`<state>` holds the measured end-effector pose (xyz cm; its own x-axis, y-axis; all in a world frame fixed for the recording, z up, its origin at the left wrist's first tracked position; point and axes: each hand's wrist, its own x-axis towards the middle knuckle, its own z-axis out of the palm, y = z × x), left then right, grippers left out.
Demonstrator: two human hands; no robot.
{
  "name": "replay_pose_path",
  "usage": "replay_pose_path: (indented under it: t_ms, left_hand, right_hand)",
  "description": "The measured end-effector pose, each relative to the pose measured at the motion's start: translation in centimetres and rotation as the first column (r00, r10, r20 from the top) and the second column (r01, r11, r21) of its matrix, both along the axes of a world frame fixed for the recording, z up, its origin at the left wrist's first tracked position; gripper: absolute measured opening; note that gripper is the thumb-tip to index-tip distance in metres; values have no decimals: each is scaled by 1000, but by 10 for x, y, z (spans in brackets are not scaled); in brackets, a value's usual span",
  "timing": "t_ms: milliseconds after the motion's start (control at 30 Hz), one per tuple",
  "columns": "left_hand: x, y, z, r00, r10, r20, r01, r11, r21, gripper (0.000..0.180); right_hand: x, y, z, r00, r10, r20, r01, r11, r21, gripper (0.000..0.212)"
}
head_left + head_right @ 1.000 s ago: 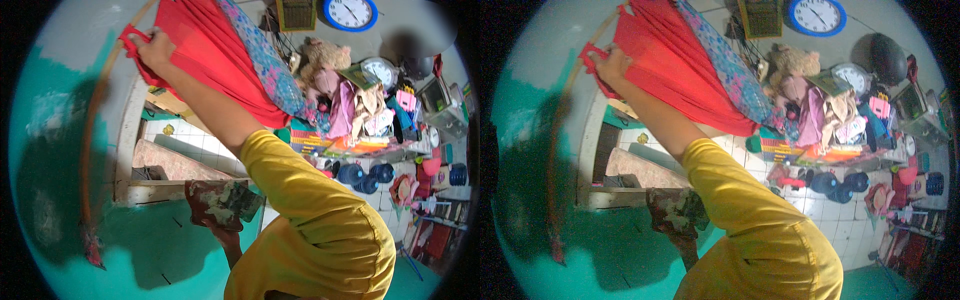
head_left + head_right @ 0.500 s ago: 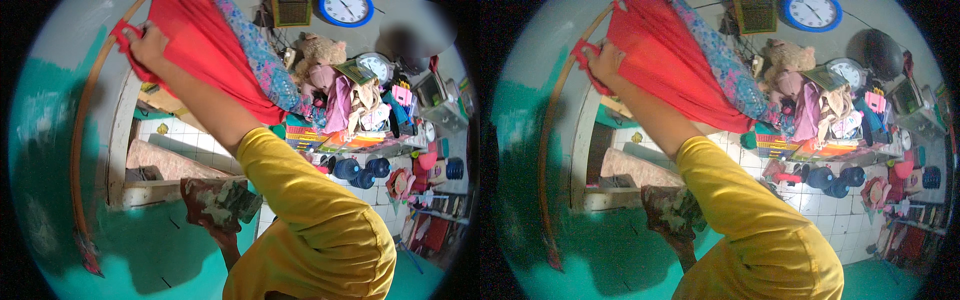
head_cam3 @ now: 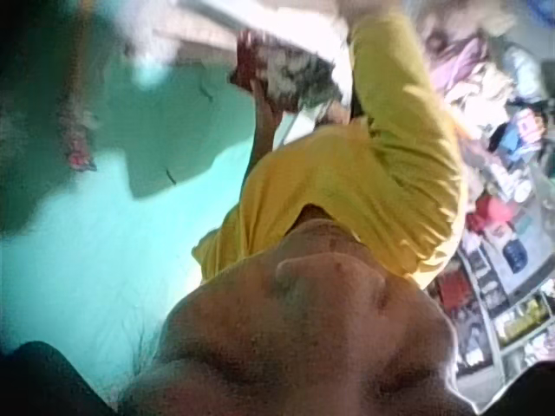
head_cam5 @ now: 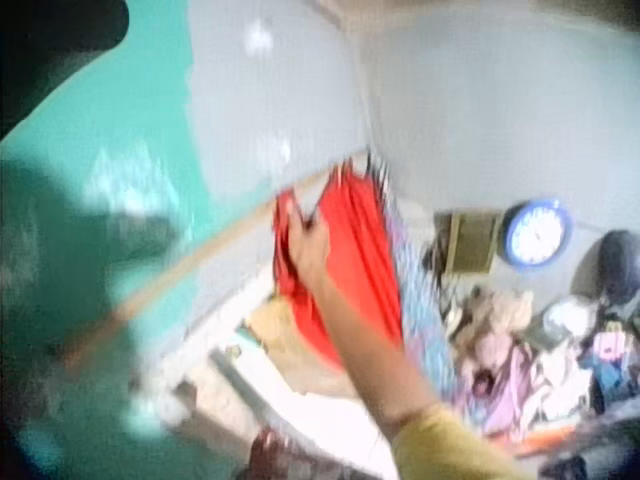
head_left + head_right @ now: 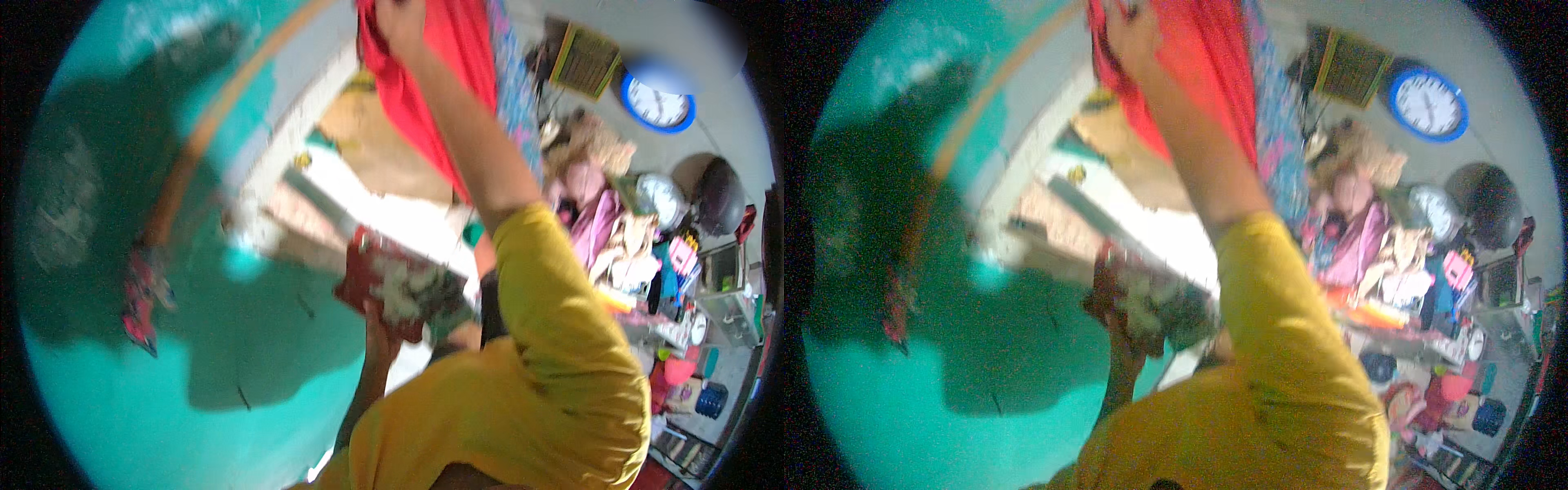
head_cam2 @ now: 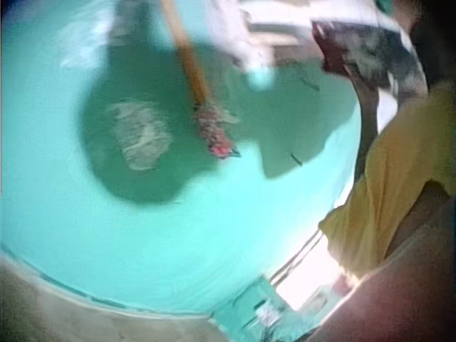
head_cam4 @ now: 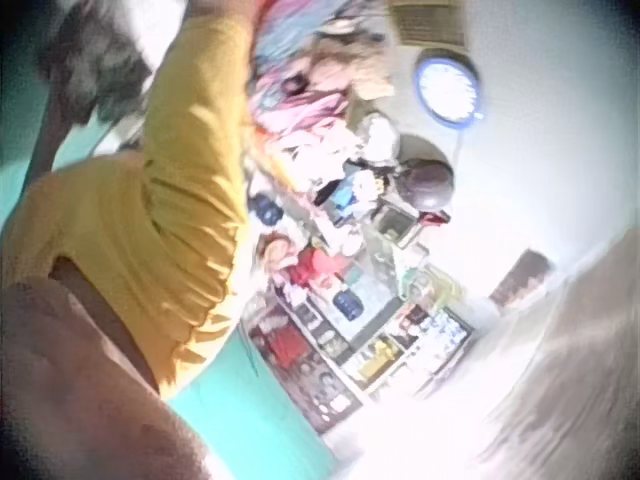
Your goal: The person applies white plaster to a wall using a putty knife, scooping material from a handheld hawk.
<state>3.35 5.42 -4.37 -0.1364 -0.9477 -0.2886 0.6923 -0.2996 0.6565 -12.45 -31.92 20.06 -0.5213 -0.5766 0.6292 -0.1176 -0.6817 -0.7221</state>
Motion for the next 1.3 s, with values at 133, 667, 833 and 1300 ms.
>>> replay_pose_path:
  t_ms: [133,667,833,1300]
  left_hand:
    - [-24,-25,29,997,71,37,-73,994,80,58]
    - [-78,-75,75,998,47,30,-49,996,78,74]
    - [-74,-84,84,950,32,311,-70,991,112,75]
    - [-178,-118,133,751,342,564,-351,931,-97,75]
  right_hand:
    - [-20,-26,3,999,-27,45,27,999,-16,34]
    - [-58,14,29,814,559,-155,-541,828,149,26]
    - [-79,-2,17,816,532,-228,-551,834,-24,26]
    - [-108,-20,-15,631,666,-397,-710,702,47,38]
